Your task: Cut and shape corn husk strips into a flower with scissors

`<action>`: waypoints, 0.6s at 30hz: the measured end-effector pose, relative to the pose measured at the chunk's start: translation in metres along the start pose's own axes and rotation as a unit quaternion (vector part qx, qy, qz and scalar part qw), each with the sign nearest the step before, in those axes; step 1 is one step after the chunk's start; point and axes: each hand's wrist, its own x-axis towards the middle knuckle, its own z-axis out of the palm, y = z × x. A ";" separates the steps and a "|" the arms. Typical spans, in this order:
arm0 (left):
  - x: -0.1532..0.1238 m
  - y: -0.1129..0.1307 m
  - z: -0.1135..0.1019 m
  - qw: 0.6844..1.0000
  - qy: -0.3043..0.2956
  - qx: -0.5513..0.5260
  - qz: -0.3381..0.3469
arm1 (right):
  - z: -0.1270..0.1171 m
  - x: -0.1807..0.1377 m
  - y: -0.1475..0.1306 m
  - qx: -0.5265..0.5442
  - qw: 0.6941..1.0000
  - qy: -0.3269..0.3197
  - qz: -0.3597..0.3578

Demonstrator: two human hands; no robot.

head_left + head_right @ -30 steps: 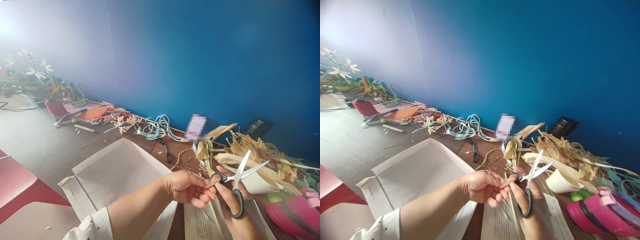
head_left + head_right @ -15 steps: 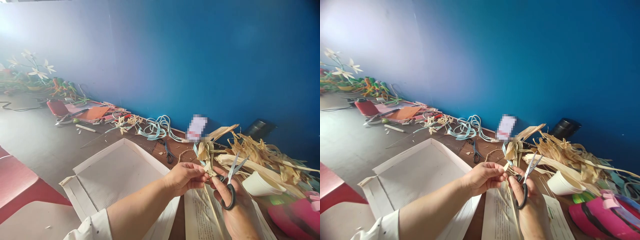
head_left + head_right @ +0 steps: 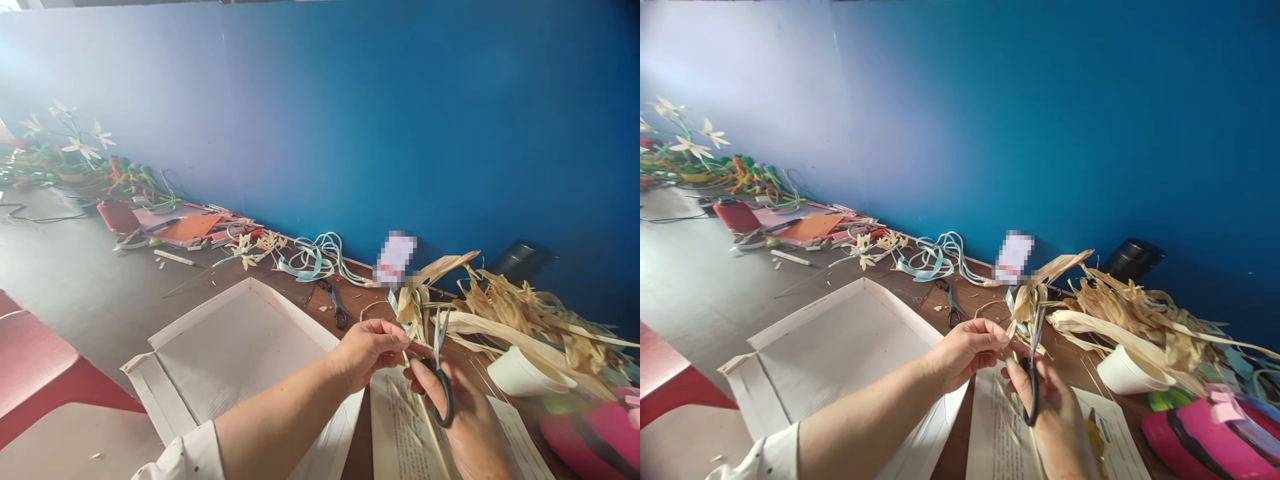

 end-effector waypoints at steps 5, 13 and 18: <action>0.002 0.000 -0.001 1.000 0.020 -0.008 -0.005 | -0.001 0.002 0.005 -0.016 1.000 -0.019 -0.008; 0.003 0.002 -0.002 1.000 0.016 -0.015 0.006 | -0.004 0.000 0.011 0.014 1.000 0.023 0.004; 0.003 0.001 -0.003 1.000 -0.001 -0.009 0.014 | -0.002 0.000 0.005 0.033 0.999 0.037 0.020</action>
